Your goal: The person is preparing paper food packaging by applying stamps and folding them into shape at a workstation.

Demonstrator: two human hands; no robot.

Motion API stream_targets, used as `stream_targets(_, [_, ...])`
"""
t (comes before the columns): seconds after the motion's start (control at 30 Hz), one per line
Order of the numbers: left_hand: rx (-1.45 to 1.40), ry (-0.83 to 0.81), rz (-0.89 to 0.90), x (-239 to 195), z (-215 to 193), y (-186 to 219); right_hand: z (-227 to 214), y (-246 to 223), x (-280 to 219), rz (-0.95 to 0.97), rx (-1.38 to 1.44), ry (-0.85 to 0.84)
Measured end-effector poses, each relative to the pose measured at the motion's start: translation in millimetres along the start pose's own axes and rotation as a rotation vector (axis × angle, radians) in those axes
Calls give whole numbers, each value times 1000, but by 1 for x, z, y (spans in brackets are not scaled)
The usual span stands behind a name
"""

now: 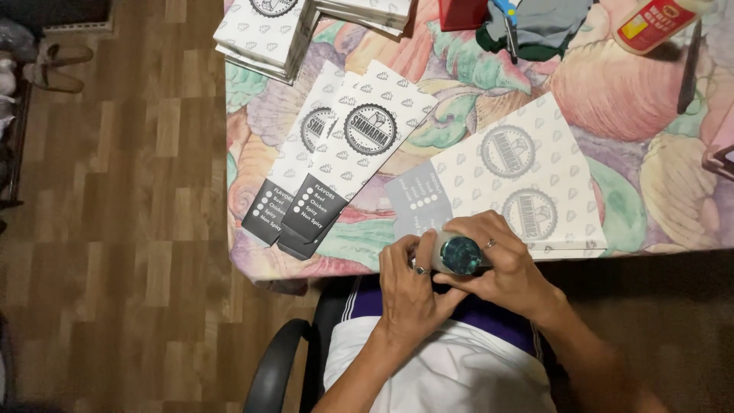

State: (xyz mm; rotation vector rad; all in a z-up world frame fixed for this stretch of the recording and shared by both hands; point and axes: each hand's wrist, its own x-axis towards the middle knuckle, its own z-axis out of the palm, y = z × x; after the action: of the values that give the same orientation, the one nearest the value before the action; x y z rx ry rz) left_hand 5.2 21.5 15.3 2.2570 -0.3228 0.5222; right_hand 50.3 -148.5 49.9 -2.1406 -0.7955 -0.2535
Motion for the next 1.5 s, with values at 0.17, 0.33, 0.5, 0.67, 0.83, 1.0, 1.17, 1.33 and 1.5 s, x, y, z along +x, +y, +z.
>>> stream_targets(0.17, [57,-73,-26,11,-5,9,-9,4,-32,-15,-163,107])
stream_targets(0.33, [-62,73,15,14,2,27,-5,10,-67,8,-446,202])
stream_targets(0.5, [-179,115,176,16,30,21,3,16,-63,-83,-446,289])
stream_targets(0.67, [-180,76,220,9,14,-15,3,26,-65,-83,-452,285])
stream_targets(0.83, [-23,226,134,17,-29,-41,11,40,-70,-147,-409,428])
stream_targets(1.0, [-36,277,119,22,-34,-36,10,39,-70,-129,-406,440])
stream_targets(1.17, [-222,245,222,20,12,-5,7,37,-71,-132,-402,414])
stream_targets(1.33, [-191,127,218,11,2,-43,6,38,-70,-124,-413,395])
stream_targets(1.5, [-97,145,127,34,-54,-56,6,39,-70,-122,-407,404])
